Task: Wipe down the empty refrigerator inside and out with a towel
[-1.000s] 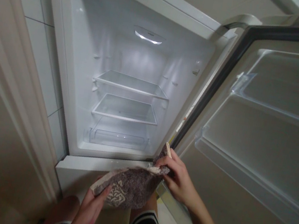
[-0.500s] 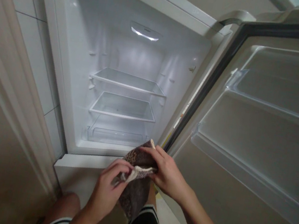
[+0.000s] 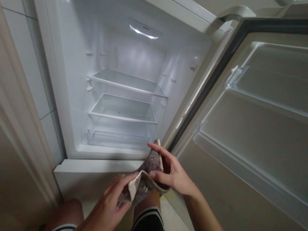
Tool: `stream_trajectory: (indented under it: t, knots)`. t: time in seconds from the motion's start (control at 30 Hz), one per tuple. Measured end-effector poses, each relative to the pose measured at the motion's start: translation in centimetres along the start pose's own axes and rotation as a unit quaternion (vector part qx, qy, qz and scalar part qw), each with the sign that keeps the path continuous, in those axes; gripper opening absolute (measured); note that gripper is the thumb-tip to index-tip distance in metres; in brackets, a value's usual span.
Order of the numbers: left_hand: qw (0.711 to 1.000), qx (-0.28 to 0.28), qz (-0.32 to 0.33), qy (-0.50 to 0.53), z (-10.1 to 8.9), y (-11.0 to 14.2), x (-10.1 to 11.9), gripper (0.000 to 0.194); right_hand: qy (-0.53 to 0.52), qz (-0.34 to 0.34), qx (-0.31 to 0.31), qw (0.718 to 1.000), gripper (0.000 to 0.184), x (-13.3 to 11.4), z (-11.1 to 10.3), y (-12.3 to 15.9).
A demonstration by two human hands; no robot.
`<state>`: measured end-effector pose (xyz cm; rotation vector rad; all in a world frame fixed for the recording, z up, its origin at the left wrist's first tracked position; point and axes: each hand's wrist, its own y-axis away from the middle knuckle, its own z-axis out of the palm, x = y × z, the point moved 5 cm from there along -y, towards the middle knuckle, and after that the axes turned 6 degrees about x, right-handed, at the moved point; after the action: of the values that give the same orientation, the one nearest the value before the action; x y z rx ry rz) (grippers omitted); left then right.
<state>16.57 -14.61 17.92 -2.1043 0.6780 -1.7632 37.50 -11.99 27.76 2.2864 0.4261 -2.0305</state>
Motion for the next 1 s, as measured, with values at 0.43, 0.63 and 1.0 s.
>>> stream_trajectory:
  t: [0.43, 0.63, 1.0]
  knots:
    - [0.990, 0.070, -0.003, 0.125, 1.6, 3.1, -3.5, 0.013, -0.065, -0.091, 0.255, 0.961, 0.077, -2.3, -1.4, -2.3]
    - [0.978, 0.052, -0.119, 0.163, 0.6, 3.2, -5.9, 0.006, -0.051, -0.110, 0.285, 0.951, 0.078, -2.1, -1.6, -3.1]
    - [0.951, 0.219, -0.181, 0.121, -6.9, 1.1, -7.7, 0.038, 0.031, -0.159, 0.266, 0.950, 0.078, -1.4, -2.6, -3.6]
